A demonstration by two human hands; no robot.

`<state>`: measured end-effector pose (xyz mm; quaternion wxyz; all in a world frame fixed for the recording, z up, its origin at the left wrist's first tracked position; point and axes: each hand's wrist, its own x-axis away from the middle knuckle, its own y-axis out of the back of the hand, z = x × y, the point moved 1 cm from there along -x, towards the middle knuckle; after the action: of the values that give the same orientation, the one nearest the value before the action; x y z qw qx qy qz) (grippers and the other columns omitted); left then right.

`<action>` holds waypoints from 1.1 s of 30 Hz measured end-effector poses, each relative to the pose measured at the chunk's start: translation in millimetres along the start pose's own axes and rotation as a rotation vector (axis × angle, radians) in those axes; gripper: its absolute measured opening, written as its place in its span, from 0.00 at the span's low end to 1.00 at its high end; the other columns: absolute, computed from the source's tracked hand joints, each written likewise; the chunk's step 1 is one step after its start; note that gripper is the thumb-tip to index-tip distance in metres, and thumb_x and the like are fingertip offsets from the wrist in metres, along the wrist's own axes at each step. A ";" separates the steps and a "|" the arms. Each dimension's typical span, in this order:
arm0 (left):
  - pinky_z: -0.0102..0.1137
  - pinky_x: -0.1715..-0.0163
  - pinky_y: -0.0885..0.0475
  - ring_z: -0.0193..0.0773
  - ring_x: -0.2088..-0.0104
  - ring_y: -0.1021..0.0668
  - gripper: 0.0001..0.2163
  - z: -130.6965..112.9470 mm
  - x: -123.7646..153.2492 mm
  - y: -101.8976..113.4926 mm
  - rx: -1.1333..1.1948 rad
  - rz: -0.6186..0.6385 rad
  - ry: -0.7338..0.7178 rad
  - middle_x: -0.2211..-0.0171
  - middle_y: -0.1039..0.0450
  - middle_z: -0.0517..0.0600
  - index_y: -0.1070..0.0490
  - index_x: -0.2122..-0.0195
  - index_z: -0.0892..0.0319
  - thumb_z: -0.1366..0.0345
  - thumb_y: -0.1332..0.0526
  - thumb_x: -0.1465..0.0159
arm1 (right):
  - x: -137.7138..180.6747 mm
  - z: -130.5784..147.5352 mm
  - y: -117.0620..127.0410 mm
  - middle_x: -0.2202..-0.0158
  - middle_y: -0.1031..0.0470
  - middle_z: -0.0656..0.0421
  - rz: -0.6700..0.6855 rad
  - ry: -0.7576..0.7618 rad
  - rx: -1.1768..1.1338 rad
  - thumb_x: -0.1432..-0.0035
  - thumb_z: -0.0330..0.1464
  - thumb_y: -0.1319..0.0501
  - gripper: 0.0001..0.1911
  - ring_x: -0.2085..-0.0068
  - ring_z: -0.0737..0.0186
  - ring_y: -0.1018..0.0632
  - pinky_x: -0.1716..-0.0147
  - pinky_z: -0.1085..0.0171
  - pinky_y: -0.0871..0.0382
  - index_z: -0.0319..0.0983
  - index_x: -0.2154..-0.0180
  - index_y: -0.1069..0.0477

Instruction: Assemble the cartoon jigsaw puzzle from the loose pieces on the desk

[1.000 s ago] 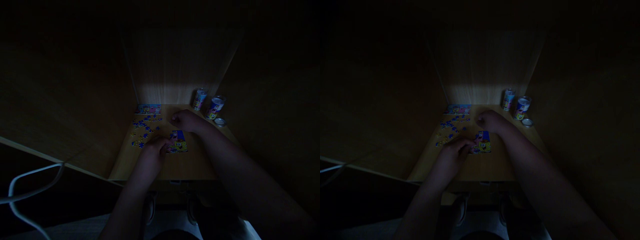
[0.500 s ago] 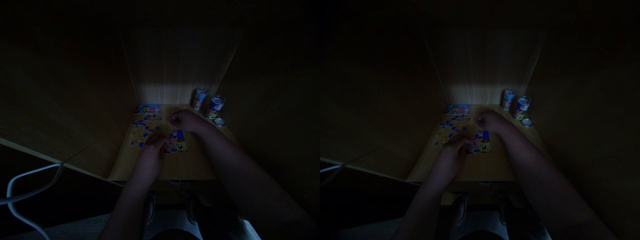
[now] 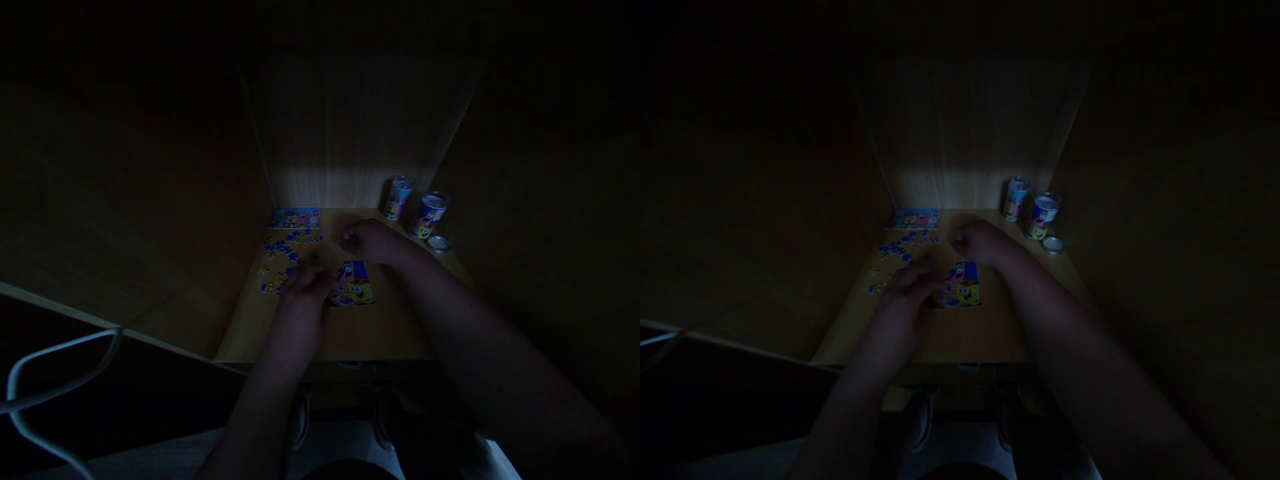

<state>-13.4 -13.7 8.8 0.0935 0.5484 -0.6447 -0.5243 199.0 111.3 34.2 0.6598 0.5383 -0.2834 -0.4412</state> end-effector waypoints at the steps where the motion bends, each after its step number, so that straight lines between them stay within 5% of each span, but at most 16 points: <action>1: 0.49 0.42 0.25 0.53 0.43 0.23 0.25 -0.3 0.0 -1.0 -0.005 0.032 -0.007 0.44 0.22 0.55 0.17 0.52 0.55 0.87 0.41 0.41 | -0.2 -0.2 -0.2 0.63 0.15 0.54 0.001 -0.005 -0.002 0.27 0.37 0.41 0.16 0.63 0.58 0.19 0.64 0.61 0.37 0.39 0.63 0.19; 5: 0.52 0.40 0.26 0.53 0.42 0.23 0.25 -1.5 -0.1 -2.7 0.007 0.108 0.010 0.42 0.23 0.55 0.17 0.52 0.55 0.87 0.42 0.41 | 0.4 0.2 -0.1 0.62 0.15 0.54 -0.008 -0.022 -0.017 0.27 0.38 0.40 0.15 0.62 0.57 0.19 0.64 0.61 0.36 0.40 0.62 0.18; 14: 0.52 0.34 0.29 0.54 0.36 0.28 0.30 -2.2 2.8 4.0 0.033 -0.031 0.055 0.37 0.29 0.59 0.23 0.43 0.58 0.88 0.43 0.43 | 2.7 5.4 4.1 0.61 0.15 0.54 -0.002 -0.035 -0.034 0.27 0.36 0.39 0.14 0.61 0.57 0.19 0.61 0.61 0.34 0.40 0.62 0.18; 18: 0.56 0.36 0.29 0.59 0.36 0.28 0.24 -2.2 3.5 -0.2 -0.070 0.068 0.040 0.36 0.30 0.60 0.18 0.50 0.57 0.86 0.42 0.40 | 1.5 3.5 2.5 0.63 0.15 0.54 0.006 -0.026 -0.033 0.26 0.37 0.41 0.16 0.63 0.58 0.20 0.63 0.61 0.36 0.40 0.63 0.18; 24: 0.54 0.35 0.30 0.56 0.34 0.29 0.25 -1.9 3.4 0.8 -0.049 -0.024 0.062 0.34 0.31 0.60 0.23 0.44 0.58 0.85 0.43 0.37 | 2.0 4.2 3.1 0.63 0.15 0.55 0.006 -0.041 -0.023 0.27 0.36 0.40 0.13 0.64 0.59 0.20 0.63 0.62 0.36 0.39 0.62 0.18; 29: 0.57 0.36 0.29 0.59 0.35 0.28 0.22 -4.5 3.6 0.3 -0.084 0.045 0.039 0.35 0.30 0.59 0.21 0.50 0.56 0.85 0.42 0.39 | 2.7 6.4 4.6 0.62 0.15 0.54 0.006 -0.034 -0.016 0.26 0.35 0.40 0.14 0.62 0.58 0.19 0.61 0.62 0.35 0.39 0.62 0.18; 33: 0.53 0.34 0.29 0.55 0.34 0.28 0.27 -5.3 7.5 12.6 -0.034 -0.142 0.042 0.35 0.31 0.60 0.30 0.40 0.57 0.84 0.44 0.37 | 2.3 4.8 4.7 0.60 0.14 0.54 -0.007 -0.046 -0.009 0.26 0.38 0.40 0.15 0.61 0.57 0.18 0.61 0.62 0.34 0.40 0.61 0.18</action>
<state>-20.2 -24.7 17.5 0.0790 0.6018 -0.5931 -0.5290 197.3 107.2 39.7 0.6541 0.5261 -0.2944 -0.4569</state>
